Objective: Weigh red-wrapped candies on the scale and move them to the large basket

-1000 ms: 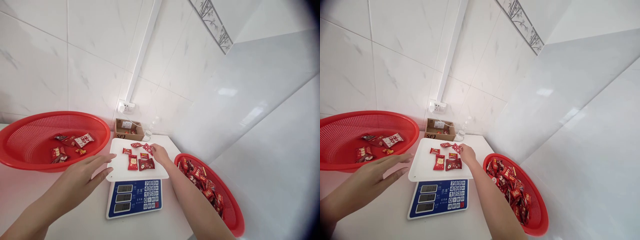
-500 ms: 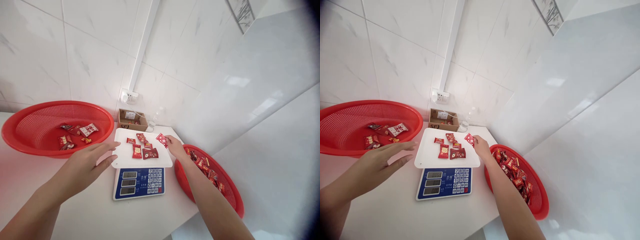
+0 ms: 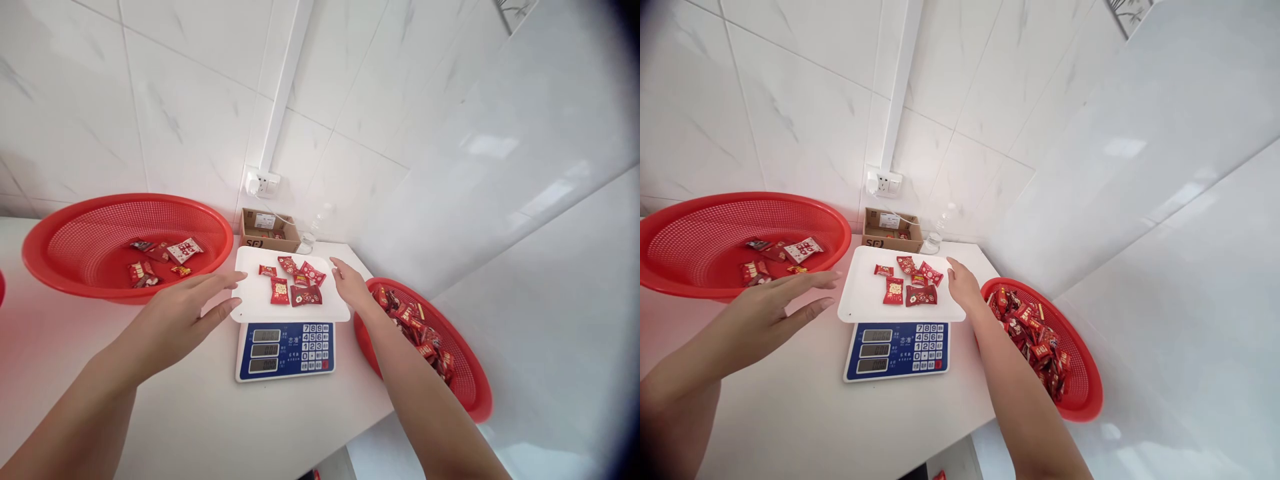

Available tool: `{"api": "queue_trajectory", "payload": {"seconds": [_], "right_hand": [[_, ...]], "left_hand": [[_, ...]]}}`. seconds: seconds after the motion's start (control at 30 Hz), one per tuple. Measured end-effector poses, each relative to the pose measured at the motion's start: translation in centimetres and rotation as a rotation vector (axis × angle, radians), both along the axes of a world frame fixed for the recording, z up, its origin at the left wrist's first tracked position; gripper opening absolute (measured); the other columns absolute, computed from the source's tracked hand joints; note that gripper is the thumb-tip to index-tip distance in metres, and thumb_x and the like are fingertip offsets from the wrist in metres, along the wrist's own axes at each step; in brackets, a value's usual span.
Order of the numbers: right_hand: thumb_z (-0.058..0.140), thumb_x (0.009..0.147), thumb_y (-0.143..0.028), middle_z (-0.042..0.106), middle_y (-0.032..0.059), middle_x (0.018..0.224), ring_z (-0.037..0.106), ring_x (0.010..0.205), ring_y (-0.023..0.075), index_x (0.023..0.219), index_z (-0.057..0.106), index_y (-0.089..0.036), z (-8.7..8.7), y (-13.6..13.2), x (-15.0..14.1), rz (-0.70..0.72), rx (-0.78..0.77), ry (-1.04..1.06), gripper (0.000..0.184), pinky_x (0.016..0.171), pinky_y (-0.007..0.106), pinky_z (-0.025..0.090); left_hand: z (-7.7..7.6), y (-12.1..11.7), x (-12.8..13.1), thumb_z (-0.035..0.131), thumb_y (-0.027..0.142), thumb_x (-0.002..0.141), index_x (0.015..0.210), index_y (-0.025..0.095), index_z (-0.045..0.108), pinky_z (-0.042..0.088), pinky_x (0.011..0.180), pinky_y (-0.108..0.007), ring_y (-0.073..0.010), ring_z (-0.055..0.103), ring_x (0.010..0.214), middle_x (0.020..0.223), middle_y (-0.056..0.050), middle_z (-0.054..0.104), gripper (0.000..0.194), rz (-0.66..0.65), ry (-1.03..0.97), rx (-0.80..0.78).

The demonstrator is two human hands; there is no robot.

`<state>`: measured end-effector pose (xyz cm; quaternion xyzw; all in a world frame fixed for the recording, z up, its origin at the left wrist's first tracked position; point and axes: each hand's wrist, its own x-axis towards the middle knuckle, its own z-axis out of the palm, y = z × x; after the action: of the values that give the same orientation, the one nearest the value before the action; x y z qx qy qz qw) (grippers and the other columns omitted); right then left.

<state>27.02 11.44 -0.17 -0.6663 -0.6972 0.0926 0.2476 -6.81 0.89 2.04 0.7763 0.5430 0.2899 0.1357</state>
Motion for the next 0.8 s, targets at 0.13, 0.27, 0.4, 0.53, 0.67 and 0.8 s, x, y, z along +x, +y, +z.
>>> {"api": "queue_trajectory", "payload": {"seconds": [0.13,0.27,0.4,0.53,0.67,0.8], "right_hand": [[0.037,0.089,-0.024,0.058,0.0053,0.130,0.050,0.122,0.0197,0.126,0.056,-0.023,-0.4,-2.9,0.3,0.043,0.051,-0.022,0.042,0.107,0.038,0.034],[0.038,0.088,-0.024,0.061,0.0079,0.125,0.052,0.119,0.0220,0.121,0.060,-0.021,-0.9,-5.2,0.7,0.077,0.051,-0.051,0.040,0.104,0.039,0.038],[0.039,0.089,-0.025,0.062,0.0075,0.123,0.054,0.117,0.0220,0.121,0.060,-0.023,-1.2,-6.1,1.2,0.076,0.045,-0.058,0.038,0.102,0.040,0.040],[0.039,0.090,-0.025,0.063,0.0082,0.123,0.055,0.116,0.0217,0.121,0.060,-0.021,-1.2,-6.3,1.3,0.079,0.039,-0.053,0.038,0.101,0.041,0.042],[0.039,0.090,-0.023,0.063,0.0088,0.123,0.055,0.117,0.0214,0.121,0.060,-0.020,-1.1,-6.3,1.2,0.085,0.034,-0.059,0.038,0.102,0.040,0.041],[0.038,0.090,-0.023,0.063,0.0083,0.123,0.055,0.117,0.0212,0.122,0.060,-0.020,-1.0,-6.2,0.9,0.085,0.021,-0.072,0.038,0.102,0.041,0.042]], "left_hand": [[0.4,-0.1,0.1,0.038,0.057,0.089,0.124,0.039,0.052,0.052,0.077,-0.030,-0.0208,0.065,0.101,0.123,0.006,0.065,0.042,0.015,-0.010,-0.013],[1.1,-0.4,0.4,0.037,0.055,0.090,0.124,0.036,0.053,0.051,0.078,-0.031,-0.0211,0.066,0.096,0.124,0.003,0.064,0.042,0.027,0.001,-0.063],[0.9,-0.4,0.6,0.038,0.054,0.090,0.124,0.035,0.053,0.051,0.079,-0.031,-0.0210,0.066,0.096,0.122,0.002,0.066,0.042,0.016,0.007,-0.035],[0.1,0.0,0.5,0.039,0.056,0.089,0.123,0.039,0.053,0.051,0.077,-0.031,-0.0209,0.066,0.096,0.120,0.005,0.067,0.040,0.024,-0.002,0.007],[0.2,0.0,0.5,0.040,0.055,0.089,0.124,0.039,0.052,0.051,0.078,-0.032,-0.0216,0.066,0.096,0.121,0.005,0.066,0.041,0.025,-0.004,0.001],[0.7,-0.2,0.6,0.039,0.054,0.089,0.124,0.038,0.053,0.051,0.078,-0.033,-0.0221,0.066,0.096,0.120,0.004,0.067,0.040,0.033,0.000,-0.040]]}}
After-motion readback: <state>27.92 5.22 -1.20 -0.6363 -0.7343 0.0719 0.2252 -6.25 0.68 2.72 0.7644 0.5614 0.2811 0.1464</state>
